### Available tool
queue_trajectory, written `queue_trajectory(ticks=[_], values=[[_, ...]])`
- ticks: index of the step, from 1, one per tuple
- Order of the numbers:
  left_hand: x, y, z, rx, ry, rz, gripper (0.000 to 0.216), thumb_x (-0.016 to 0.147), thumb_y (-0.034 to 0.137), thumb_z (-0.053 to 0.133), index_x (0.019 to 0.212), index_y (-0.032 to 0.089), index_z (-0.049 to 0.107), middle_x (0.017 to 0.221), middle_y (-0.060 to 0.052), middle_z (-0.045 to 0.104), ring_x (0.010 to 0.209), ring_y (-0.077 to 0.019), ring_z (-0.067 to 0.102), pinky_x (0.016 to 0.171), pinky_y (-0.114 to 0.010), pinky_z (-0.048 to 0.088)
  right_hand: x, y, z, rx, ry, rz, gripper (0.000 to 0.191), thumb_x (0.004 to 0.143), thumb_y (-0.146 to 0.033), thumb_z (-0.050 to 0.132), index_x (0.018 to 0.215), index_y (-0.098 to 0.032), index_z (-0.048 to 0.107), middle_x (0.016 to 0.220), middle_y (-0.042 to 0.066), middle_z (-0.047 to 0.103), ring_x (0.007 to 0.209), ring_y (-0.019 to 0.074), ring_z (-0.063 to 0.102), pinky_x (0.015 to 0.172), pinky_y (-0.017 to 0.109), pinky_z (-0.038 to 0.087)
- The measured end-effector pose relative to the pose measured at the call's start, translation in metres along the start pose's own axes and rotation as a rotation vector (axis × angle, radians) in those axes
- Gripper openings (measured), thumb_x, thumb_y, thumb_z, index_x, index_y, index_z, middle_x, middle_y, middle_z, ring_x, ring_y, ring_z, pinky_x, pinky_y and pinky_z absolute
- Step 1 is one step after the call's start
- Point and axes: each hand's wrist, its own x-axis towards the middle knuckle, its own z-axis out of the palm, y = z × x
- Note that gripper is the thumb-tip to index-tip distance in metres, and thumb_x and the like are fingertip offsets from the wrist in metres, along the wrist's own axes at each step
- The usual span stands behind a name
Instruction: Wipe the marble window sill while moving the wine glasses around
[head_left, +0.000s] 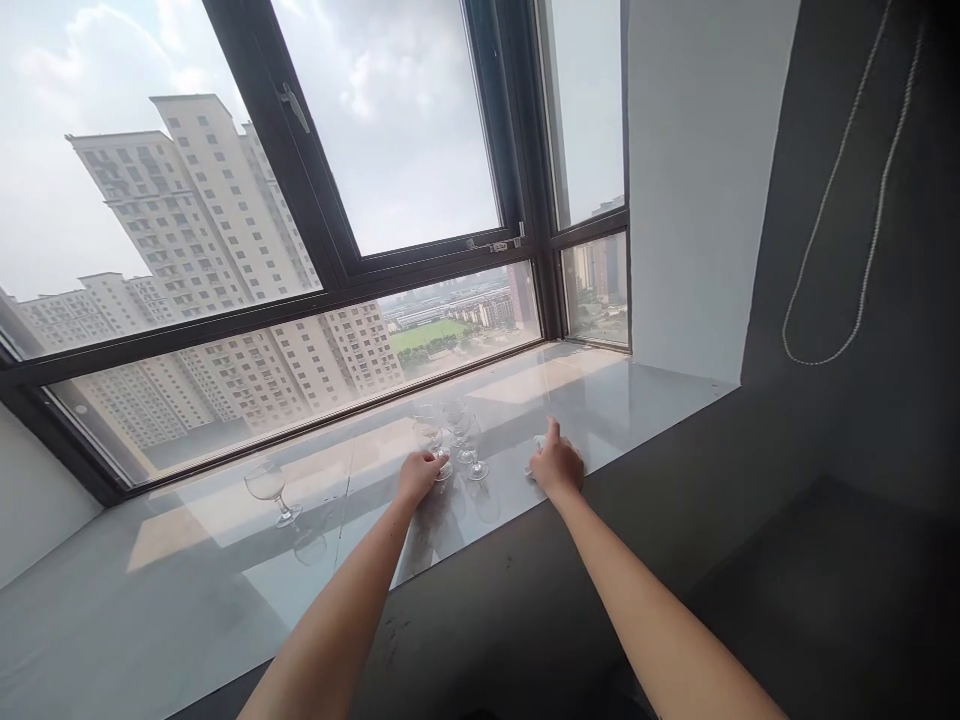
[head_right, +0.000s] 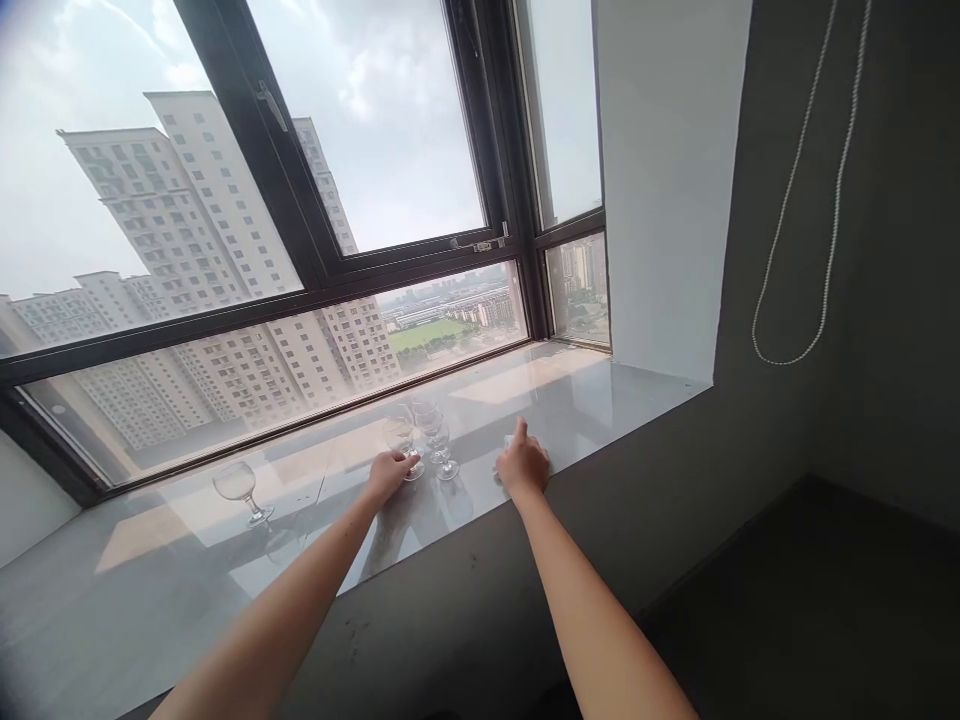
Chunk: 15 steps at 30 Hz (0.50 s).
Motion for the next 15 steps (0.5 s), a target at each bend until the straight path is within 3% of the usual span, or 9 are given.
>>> queue_trajectory(ticks=[8,15], values=[[0.008,-0.003,0.003,-0.007,-0.004,0.051,0.034,0.075,0.05,0.061,0.074,0.016,0.066,0.067,-0.005,0.068,0.064,-0.0167,0.06,0.059,-0.025,0.034,0.0,0.001,0.001,-0.004,-0.006,-0.003,0.057,0.085,-0.017,0.045,0.14,-0.019,0.031,0.106,0.011,0.063,0.099,0.0231,0.06,0.085,0.033,0.038],[0.006,-0.007,-0.01,-0.167,-0.136,0.095,0.026,0.069,0.039,0.066,0.075,0.014,0.068,0.064,-0.003,0.067,0.062,-0.0149,0.059,0.06,-0.024,0.038,0.003,0.001,0.002,-0.009,0.005,-0.001,0.054,0.084,-0.016,0.045,0.137,-0.018,0.036,0.106,0.011,0.064,0.099,0.023,0.06,0.084,0.032,0.038]])
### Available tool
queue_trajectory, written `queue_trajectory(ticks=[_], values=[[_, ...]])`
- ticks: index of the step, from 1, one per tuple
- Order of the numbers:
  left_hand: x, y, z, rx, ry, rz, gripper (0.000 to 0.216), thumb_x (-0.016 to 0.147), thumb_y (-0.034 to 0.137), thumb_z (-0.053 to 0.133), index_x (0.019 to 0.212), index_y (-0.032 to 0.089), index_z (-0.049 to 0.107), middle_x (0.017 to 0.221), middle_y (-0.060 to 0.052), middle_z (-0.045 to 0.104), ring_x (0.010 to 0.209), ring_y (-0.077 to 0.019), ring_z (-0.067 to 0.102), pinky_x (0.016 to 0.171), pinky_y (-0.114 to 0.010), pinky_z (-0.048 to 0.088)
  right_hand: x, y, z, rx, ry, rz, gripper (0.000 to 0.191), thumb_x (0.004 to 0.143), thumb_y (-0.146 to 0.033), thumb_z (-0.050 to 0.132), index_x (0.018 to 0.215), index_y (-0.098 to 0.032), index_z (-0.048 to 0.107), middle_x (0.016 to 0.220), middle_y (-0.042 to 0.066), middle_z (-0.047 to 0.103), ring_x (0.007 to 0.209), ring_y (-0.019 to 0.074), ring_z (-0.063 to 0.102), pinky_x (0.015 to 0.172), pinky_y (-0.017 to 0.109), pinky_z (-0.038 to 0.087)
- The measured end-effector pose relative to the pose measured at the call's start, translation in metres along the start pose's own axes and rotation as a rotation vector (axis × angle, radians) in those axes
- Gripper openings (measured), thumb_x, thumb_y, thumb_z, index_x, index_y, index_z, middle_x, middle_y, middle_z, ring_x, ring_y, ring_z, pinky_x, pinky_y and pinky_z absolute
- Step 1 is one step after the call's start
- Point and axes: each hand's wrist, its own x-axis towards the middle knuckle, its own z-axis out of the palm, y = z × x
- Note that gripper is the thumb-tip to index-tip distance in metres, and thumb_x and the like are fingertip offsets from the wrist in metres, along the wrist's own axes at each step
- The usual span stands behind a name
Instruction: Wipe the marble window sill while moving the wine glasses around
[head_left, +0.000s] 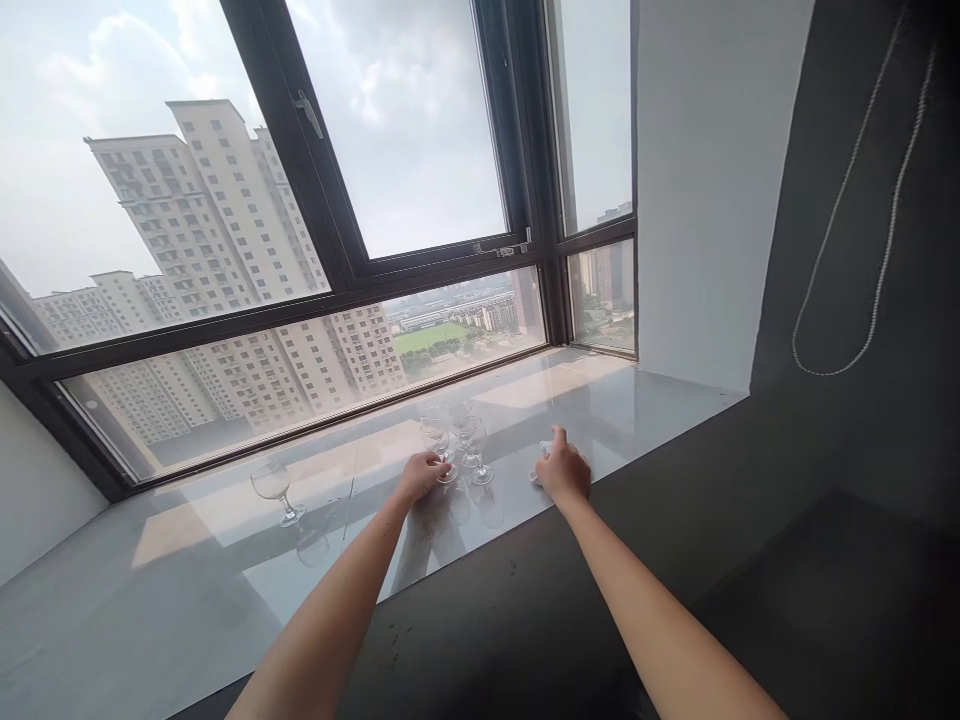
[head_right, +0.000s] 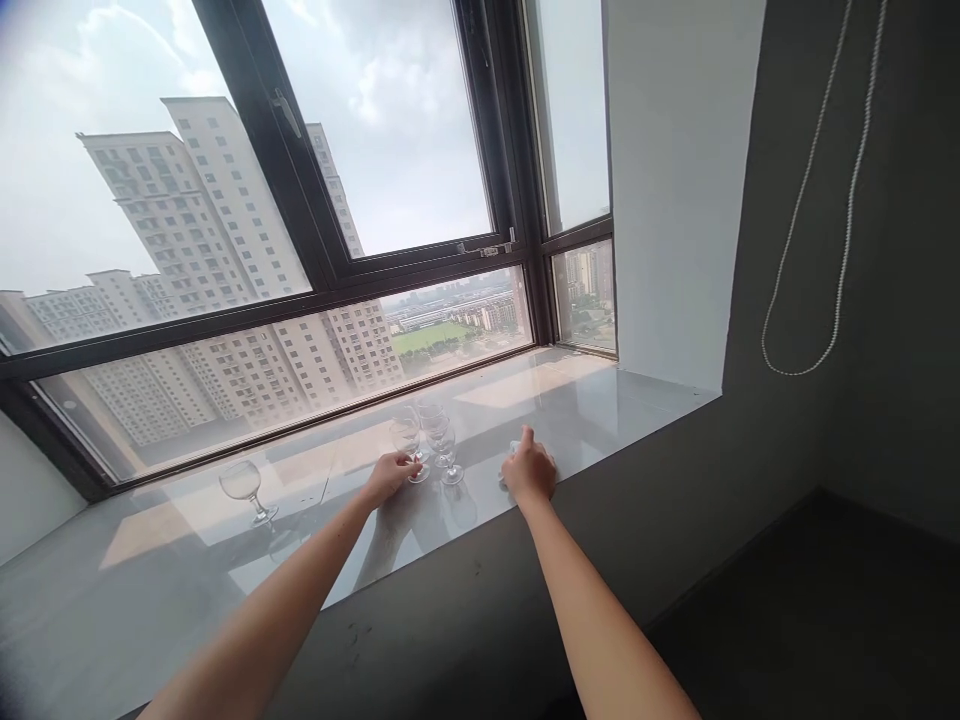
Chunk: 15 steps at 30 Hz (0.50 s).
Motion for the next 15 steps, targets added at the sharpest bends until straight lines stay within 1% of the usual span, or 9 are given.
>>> queue_trajectory(ticks=[3,7,9,11,13,15], values=[[-0.002,-0.004,-0.005,-0.038,-0.052,0.058,0.021,0.069,0.035,0.063,0.072,0.015,0.069,0.068,-0.002,0.069,0.066,-0.0146,0.06,0.064,-0.024,0.04,0.0,0.001,0.0,0.007,-0.014,0.006,0.053,0.085,-0.018,0.044,0.138,-0.019,0.035,0.108,0.012,0.063,0.098,0.0234,0.06,0.082,0.032,0.039],[-0.003,-0.006,-0.002,-0.007,-0.046,0.072,0.024,0.074,0.036,0.058,0.068,0.016,0.07,0.065,-0.002,0.068,0.065,-0.0146,0.059,0.065,-0.025,0.039,0.0,0.0,0.0,0.006,-0.027,0.025,0.052,0.087,-0.02,0.042,0.139,-0.02,0.034,0.11,0.012,0.062,0.097,0.0245,0.06,0.078,0.032,0.04],[-0.004,-0.006,0.002,0.014,-0.025,0.062,0.025,0.075,0.037,0.057,0.071,0.016,0.071,0.061,-0.002,0.065,0.062,-0.0145,0.057,0.062,-0.025,0.038,0.0,0.0,-0.001,-0.001,-0.017,0.027,0.053,0.086,-0.019,0.042,0.138,-0.02,0.035,0.109,0.012,0.063,0.097,0.0249,0.06,0.078,0.033,0.041],[-0.008,-0.006,0.003,0.035,0.007,0.059,0.025,0.075,0.037,0.058,0.079,0.017,0.073,0.061,-0.001,0.064,0.06,-0.014,0.056,0.061,-0.025,0.037,-0.001,-0.001,-0.001,-0.005,-0.017,0.025,0.053,0.085,-0.019,0.043,0.137,-0.019,0.036,0.107,0.012,0.063,0.097,0.0249,0.061,0.079,0.033,0.041],[-0.015,-0.009,-0.005,0.07,0.057,0.075,0.026,0.075,0.035,0.059,0.092,0.019,0.072,0.066,0.0,0.065,0.061,-0.0134,0.056,0.061,-0.024,0.037,-0.002,-0.001,-0.002,-0.011,-0.02,0.031,0.054,0.084,-0.02,0.043,0.138,-0.02,0.036,0.107,0.012,0.063,0.097,0.0251,0.061,0.079,0.033,0.042],[-0.026,-0.018,-0.025,0.134,0.143,0.052,0.026,0.076,0.031,0.058,0.096,0.021,0.071,0.071,-0.001,0.067,0.064,-0.0135,0.057,0.061,-0.023,0.037,-0.003,0.0,-0.003,-0.021,-0.022,0.041,0.054,0.085,-0.021,0.043,0.138,-0.019,0.036,0.108,0.013,0.063,0.096,0.0255,0.061,0.078,0.034,0.042]])
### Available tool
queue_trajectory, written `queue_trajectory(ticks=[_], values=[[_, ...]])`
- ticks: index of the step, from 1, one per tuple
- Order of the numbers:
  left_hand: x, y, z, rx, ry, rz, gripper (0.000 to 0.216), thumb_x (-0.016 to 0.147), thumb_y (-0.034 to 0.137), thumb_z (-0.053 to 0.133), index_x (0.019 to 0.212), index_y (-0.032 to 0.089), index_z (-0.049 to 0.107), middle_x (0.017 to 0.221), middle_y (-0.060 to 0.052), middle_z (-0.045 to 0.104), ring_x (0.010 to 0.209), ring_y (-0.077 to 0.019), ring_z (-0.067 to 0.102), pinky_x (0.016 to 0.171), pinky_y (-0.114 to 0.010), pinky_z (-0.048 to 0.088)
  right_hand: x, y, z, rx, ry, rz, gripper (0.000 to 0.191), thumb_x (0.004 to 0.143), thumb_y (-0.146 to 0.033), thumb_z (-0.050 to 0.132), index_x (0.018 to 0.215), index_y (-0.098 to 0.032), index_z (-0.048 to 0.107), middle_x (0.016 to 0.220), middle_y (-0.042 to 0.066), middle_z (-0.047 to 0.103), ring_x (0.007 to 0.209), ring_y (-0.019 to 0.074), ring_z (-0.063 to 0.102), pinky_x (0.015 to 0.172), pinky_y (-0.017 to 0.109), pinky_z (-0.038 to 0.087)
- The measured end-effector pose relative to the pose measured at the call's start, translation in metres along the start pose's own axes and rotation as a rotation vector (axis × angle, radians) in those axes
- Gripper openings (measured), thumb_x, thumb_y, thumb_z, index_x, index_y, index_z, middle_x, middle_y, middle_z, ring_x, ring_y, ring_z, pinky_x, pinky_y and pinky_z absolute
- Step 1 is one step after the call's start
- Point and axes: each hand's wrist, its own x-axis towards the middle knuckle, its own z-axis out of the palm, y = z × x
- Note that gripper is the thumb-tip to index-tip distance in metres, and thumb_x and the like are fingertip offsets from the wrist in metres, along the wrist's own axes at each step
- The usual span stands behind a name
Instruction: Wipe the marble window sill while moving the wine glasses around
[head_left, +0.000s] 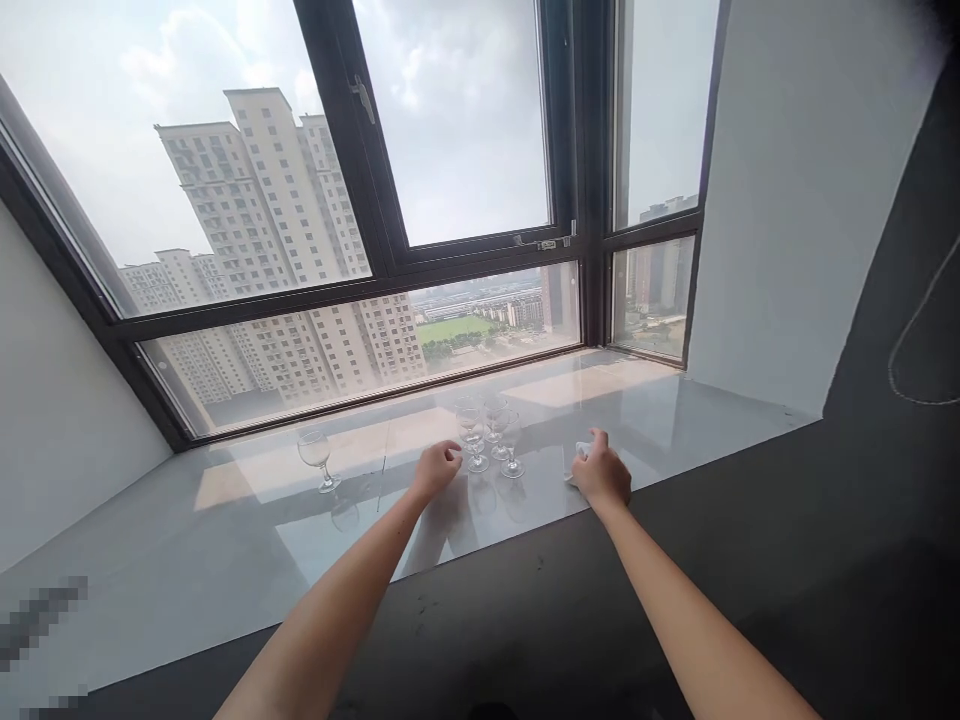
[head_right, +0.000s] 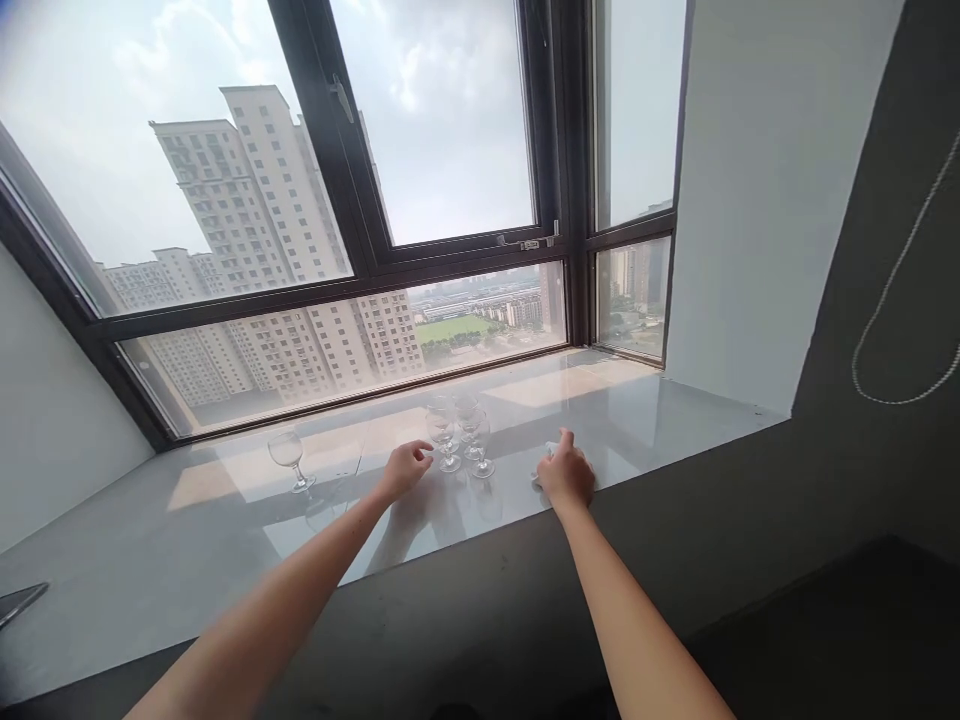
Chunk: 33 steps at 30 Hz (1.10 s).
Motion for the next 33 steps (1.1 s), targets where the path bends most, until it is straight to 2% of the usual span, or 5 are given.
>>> queue_trajectory(ticks=[6,12,17,25,33], values=[[-0.038,-0.073,-0.098,0.23,0.381,-0.419,0.023,0.077,0.034,0.05,0.064,0.021,0.064,0.071,-0.009,0.067,0.073,-0.0233,0.06,0.061,-0.029,0.036,0.001,0.002,0.003,-0.04,0.007,-0.007,0.055,0.085,-0.026,0.042,0.139,-0.019,0.036,0.107,0.014,0.065,0.093,0.0278,0.063,0.074,0.035,0.044],[-0.059,-0.135,-0.158,0.284,0.413,-0.722,0.026,0.068,0.047,0.059,0.067,0.021,0.062,0.082,-0.014,0.07,0.083,-0.0317,0.064,0.064,-0.033,0.04,0.006,0.007,0.009,-0.033,-0.002,-0.006,0.053,0.086,-0.029,0.041,0.138,-0.02,0.038,0.109,0.017,0.065,0.092,0.0297,0.063,0.07,0.035,0.043],[-0.045,-0.154,-0.163,0.084,0.441,-0.711,0.032,0.055,0.044,0.072,0.07,0.02,0.057,0.077,-0.01,0.069,0.073,-0.0245,0.064,0.058,-0.028,0.04,0.011,0.012,0.017,-0.007,-0.019,-0.015,0.052,0.086,-0.03,0.039,0.137,-0.018,0.039,0.108,0.02,0.064,0.091,0.0321,0.063,0.069,0.038,0.043],[-0.031,-0.142,-0.155,-0.27,0.395,-0.662,0.026,0.066,0.038,0.063,0.055,0.019,0.049,0.049,0.002,0.051,0.044,-0.0105,0.043,0.045,-0.022,0.031,0.001,0.0,0.003,-0.017,-0.002,-0.003,0.048,0.086,-0.023,0.039,0.133,-0.021,0.04,0.107,0.012,0.066,0.091,0.0271,0.064,0.069,0.033,0.042],[-0.047,-0.132,-0.116,-0.035,0.415,-0.427,0.039,0.07,0.041,0.053,0.043,0.021,0.034,0.042,0.003,0.037,0.046,-0.0126,0.036,0.05,-0.024,0.024,0.001,0.002,0.005,-0.027,0.027,-0.017,0.045,0.087,-0.023,0.039,0.132,-0.022,0.04,0.105,0.011,0.066,0.089,0.0258,0.065,0.067,0.031,0.041]])
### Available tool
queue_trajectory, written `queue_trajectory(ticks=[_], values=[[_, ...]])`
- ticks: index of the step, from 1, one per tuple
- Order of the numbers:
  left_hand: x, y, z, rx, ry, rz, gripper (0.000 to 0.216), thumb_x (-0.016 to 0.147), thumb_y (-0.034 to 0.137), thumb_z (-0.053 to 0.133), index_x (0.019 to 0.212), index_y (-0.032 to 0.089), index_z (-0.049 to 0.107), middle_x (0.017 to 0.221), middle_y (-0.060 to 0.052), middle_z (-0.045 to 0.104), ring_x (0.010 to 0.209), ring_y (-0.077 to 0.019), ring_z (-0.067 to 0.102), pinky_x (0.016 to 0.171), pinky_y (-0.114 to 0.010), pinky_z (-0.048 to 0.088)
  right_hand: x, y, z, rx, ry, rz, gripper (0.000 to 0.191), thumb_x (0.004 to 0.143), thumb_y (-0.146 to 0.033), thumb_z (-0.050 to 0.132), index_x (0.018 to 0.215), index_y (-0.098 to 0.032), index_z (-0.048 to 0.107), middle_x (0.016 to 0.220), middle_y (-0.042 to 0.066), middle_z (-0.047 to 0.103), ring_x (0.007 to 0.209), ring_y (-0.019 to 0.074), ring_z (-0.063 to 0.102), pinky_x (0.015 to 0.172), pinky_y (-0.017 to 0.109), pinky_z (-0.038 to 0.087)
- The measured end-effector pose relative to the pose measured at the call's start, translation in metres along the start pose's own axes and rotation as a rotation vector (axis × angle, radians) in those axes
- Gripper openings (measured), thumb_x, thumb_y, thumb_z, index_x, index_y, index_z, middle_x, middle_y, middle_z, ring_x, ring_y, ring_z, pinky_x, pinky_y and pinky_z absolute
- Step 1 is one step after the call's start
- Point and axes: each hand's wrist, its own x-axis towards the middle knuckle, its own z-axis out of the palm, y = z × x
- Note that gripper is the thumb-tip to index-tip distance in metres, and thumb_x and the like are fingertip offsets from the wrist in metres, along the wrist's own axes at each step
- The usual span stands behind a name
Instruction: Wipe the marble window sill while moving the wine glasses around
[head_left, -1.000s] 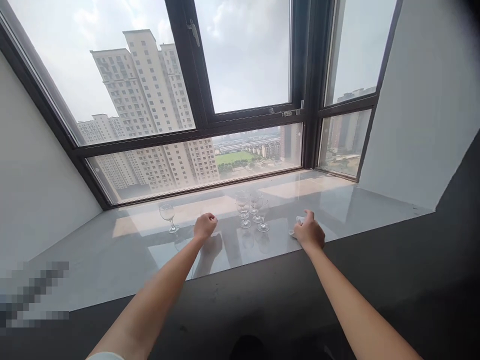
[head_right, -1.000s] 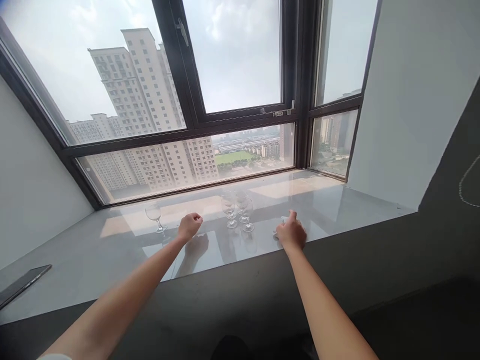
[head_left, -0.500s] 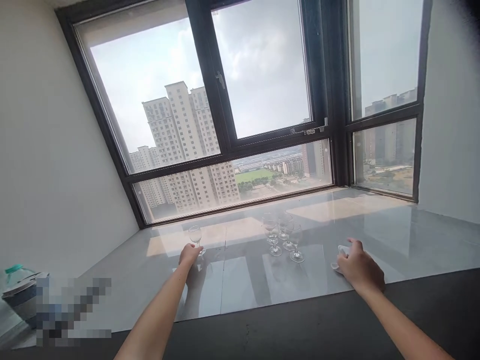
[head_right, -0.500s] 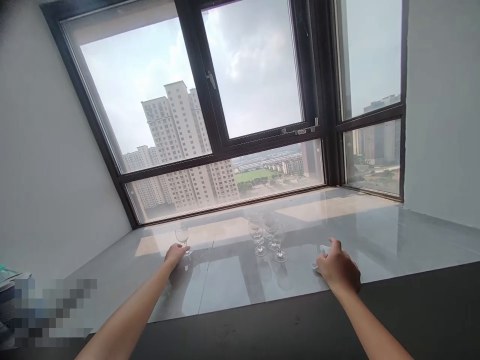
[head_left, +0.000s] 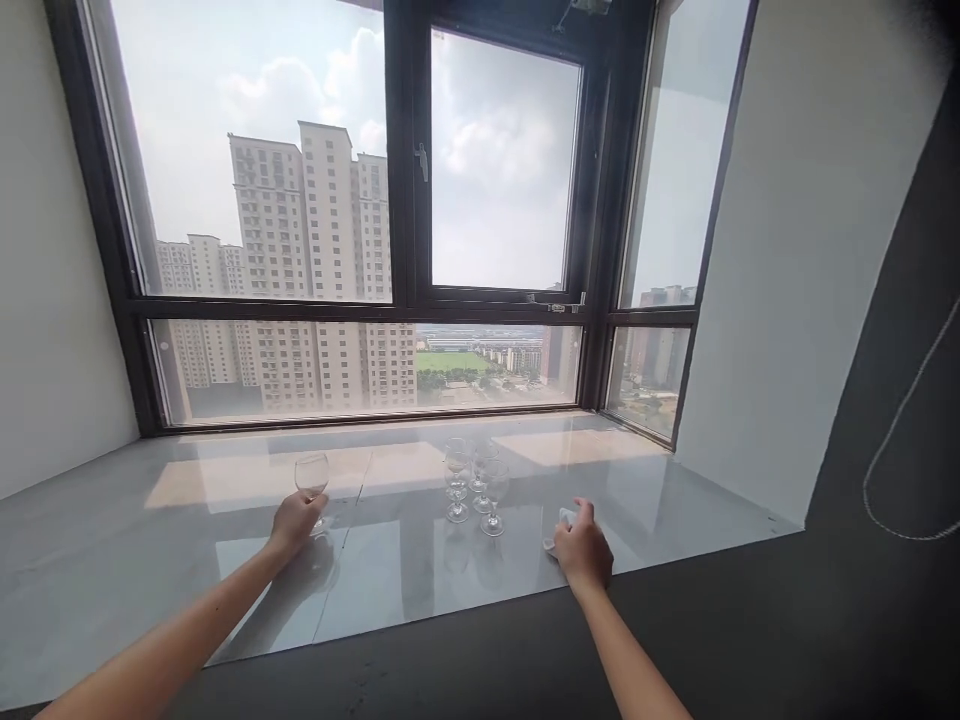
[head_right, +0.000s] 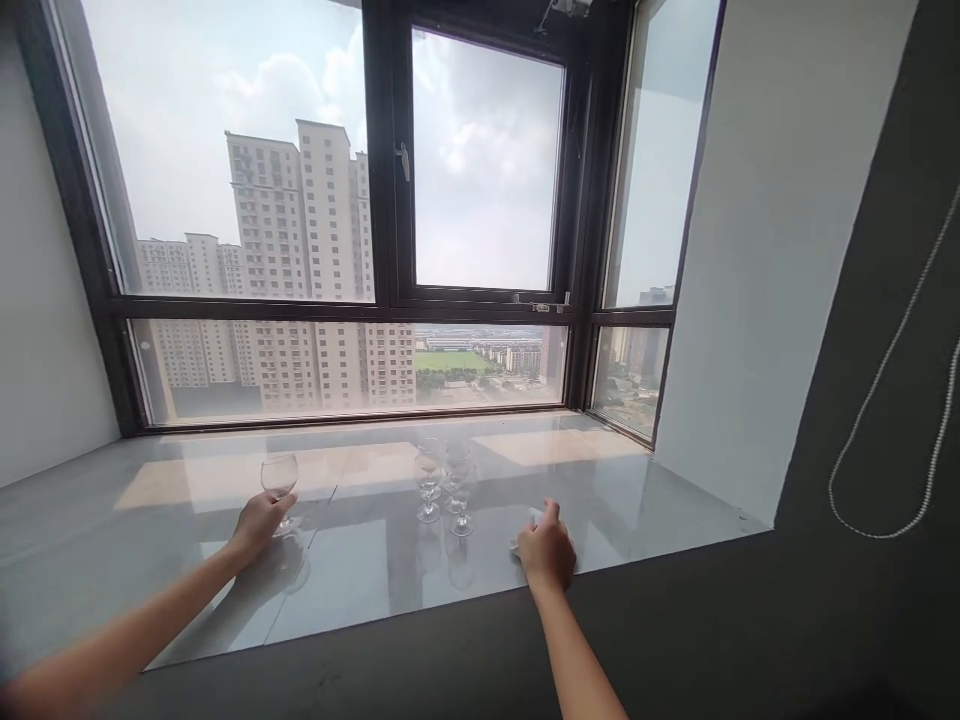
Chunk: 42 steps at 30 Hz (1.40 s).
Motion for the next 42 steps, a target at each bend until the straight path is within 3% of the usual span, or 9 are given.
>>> queue_trajectory(ticks=[4,8,12,15,22,28,33,38,42], values=[[-0.046,0.03,0.02,-0.113,-0.079,0.152,0.036,0.069,0.047,0.052,0.048,0.021,0.04,0.046,0.004,0.036,0.048,-0.0105,0.035,0.051,-0.023,0.025,-0.001,0.0,0.0,-0.003,-0.005,0.002,0.047,0.087,-0.023,0.038,0.133,-0.021,0.039,0.104,0.011,0.066,0.089,0.0262,0.065,0.066,0.031,0.042],[-0.085,0.056,0.045,-0.23,-0.202,0.115,0.035,0.064,0.051,0.053,0.052,0.021,0.042,0.048,0.005,0.034,0.048,-0.0096,0.035,0.048,-0.022,0.026,-0.003,-0.003,-0.004,-0.017,-0.006,0.024,0.046,0.087,-0.024,0.04,0.133,-0.02,0.04,0.105,0.012,0.066,0.091,0.0251,0.065,0.068,0.031,0.042],[-0.107,0.065,0.065,-0.299,-0.243,0.121,0.036,0.065,0.05,0.054,0.054,0.022,0.035,0.05,0.006,0.027,0.047,-0.0079,0.03,0.046,-0.021,0.025,-0.003,-0.003,-0.004,-0.01,-0.002,0.02,0.045,0.087,-0.025,0.04,0.132,-0.021,0.041,0.104,0.012,0.066,0.09,0.0252,0.065,0.067,0.03,0.042],[-0.111,0.066,0.068,-0.326,-0.257,0.103,0.036,0.068,0.05,0.054,0.055,0.022,0.035,0.05,0.006,0.028,0.047,-0.0078,0.03,0.045,-0.021,0.028,-0.002,-0.001,-0.004,0.002,-0.007,0.018,0.044,0.088,-0.027,0.039,0.131,-0.021,0.043,0.101,0.011,0.067,0.086,0.0261,0.065,0.065,0.031,0.042],[-0.108,0.067,0.06,-0.347,-0.23,-0.025,0.039,0.071,0.054,0.055,0.08,0.017,0.061,0.062,-0.002,0.058,0.052,-0.0128,0.048,0.048,-0.024,0.037,-0.003,-0.001,-0.004,0.048,-0.002,0.048,0.045,0.088,-0.029,0.042,0.131,-0.021,0.045,0.106,0.011,0.065,0.091,0.0251,0.062,0.068,0.031,0.041],[-0.11,0.067,0.063,-0.264,-0.217,0.041,0.033,0.074,0.051,0.053,0.068,0.019,0.056,0.051,0.003,0.044,0.046,-0.0115,0.045,0.047,-0.023,0.036,-0.012,-0.008,-0.009,0.071,0.094,-0.075,0.055,0.085,-0.044,0.049,0.133,-0.018,0.042,0.115,0.012,0.059,0.11,0.0273,0.051,0.078,0.034,0.042],[-0.11,0.067,0.063,-0.217,-0.228,0.115,0.034,0.076,0.05,0.05,0.058,0.022,0.043,0.048,0.005,0.034,0.043,-0.0101,0.04,0.047,-0.023,0.032,-0.03,-0.008,-0.014,-0.085,0.162,-0.275,0.062,0.082,-0.038,0.053,0.138,-0.016,0.036,0.136,0.015,0.045,0.126,0.0354,0.034,0.098,0.047,0.034],[-0.108,0.067,0.066,-0.216,-0.227,0.121,0.036,0.077,0.049,0.049,0.056,0.022,0.039,0.048,0.005,0.033,0.043,-0.0101,0.04,0.048,-0.023,0.031,-0.047,0.007,-0.009,-0.087,0.046,-0.346,0.058,0.084,-0.021,0.046,0.141,-0.018,0.032,0.116,0.014,0.059,0.11,0.0307,0.05,0.086,0.04,0.044],[-0.109,0.068,0.066,-0.206,-0.225,0.132,0.036,0.078,0.048,0.049,0.055,0.022,0.039,0.048,0.005,0.034,0.044,-0.0103,0.041,0.05,-0.023,0.03,-0.069,-0.005,-0.017,0.115,-0.015,-0.436,0.058,0.085,-0.023,0.045,0.141,-0.021,0.032,0.109,0.011,0.063,0.097,0.0272,0.06,0.075,0.033,0.047]])
